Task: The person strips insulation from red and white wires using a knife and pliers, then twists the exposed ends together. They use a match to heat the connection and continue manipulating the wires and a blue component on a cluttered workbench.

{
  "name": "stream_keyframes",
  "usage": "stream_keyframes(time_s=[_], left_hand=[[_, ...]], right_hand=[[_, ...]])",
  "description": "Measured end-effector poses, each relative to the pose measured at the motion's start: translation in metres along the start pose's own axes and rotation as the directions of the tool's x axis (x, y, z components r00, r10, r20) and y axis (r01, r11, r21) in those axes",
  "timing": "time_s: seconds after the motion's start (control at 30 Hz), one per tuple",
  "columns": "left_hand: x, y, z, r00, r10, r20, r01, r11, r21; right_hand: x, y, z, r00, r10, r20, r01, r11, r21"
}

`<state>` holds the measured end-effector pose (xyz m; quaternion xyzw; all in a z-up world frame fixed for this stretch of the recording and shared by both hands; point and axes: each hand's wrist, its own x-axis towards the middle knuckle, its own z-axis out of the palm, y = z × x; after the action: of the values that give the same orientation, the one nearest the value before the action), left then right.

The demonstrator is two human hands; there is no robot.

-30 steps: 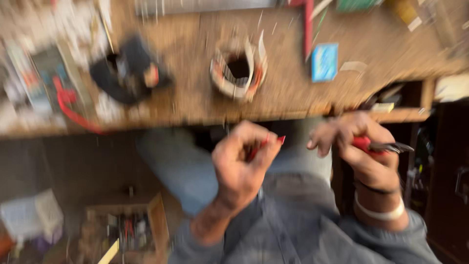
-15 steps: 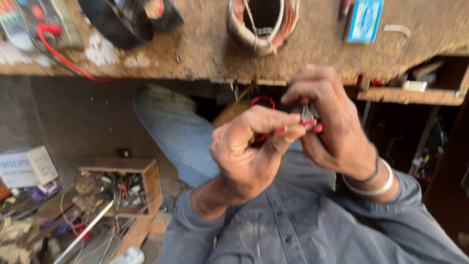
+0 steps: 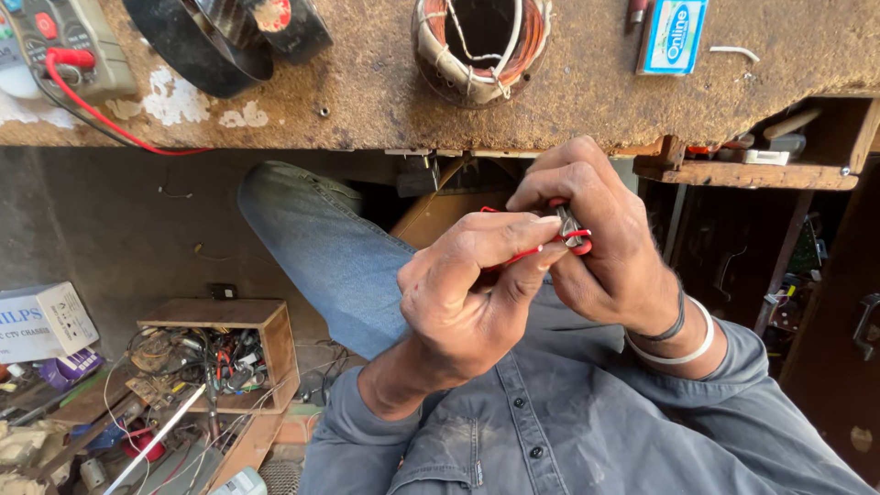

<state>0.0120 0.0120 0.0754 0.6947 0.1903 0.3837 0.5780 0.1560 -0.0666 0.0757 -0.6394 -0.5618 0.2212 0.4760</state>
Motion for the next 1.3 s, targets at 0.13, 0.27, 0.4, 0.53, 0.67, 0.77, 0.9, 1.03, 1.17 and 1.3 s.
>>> stream_keyframes(time_s=[0.13,0.27,0.4,0.53,0.67,0.77,0.9,1.03,1.17,1.3], left_hand=[[-0.001,0.001,-0.003,0.998,0.034,0.057,-0.039,0.996,0.080],[0.004,0.000,-0.003,0.986,0.142,0.092,-0.155,0.975,0.158],[0.007,0.002,-0.001,0.983,0.152,0.105,-0.168,0.971,0.168],[0.003,-0.002,0.004,0.991,0.113,0.068,-0.122,0.984,0.130],[-0.001,-0.004,0.006,0.999,-0.012,0.045,0.009,0.999,0.053],[-0.003,-0.005,0.009,0.998,-0.063,0.023,0.064,0.996,-0.068],[0.000,-0.012,0.012,0.984,-0.169,0.061,0.179,0.949,-0.258],[0.003,-0.016,0.010,0.967,-0.228,0.117,0.252,0.929,-0.273],[0.004,-0.018,0.017,0.933,-0.354,0.070,0.353,0.858,-0.373],[0.003,-0.026,0.024,0.900,-0.435,0.037,0.385,0.751,-0.537]], right_hand=[[0.002,-0.005,-0.001,1.000,-0.011,-0.015,0.010,1.000,-0.029],[-0.002,-0.004,-0.002,0.999,0.025,-0.034,-0.028,0.996,-0.085],[-0.008,0.005,-0.001,0.998,0.033,-0.049,-0.038,0.994,-0.105],[-0.014,0.011,0.004,0.995,0.002,-0.096,-0.008,0.998,-0.063],[-0.018,0.011,0.009,0.993,0.023,-0.115,-0.024,1.000,-0.009],[-0.017,0.010,0.013,0.993,0.042,-0.107,-0.032,0.995,0.093],[-0.016,0.010,0.016,0.990,0.041,-0.137,-0.025,0.993,0.116],[-0.014,0.011,0.016,0.991,0.014,-0.131,-0.011,1.000,0.025],[-0.012,0.016,0.021,0.990,0.026,-0.137,-0.019,0.999,0.050],[-0.012,0.017,0.025,0.987,0.051,-0.152,-0.052,0.999,-0.003]])
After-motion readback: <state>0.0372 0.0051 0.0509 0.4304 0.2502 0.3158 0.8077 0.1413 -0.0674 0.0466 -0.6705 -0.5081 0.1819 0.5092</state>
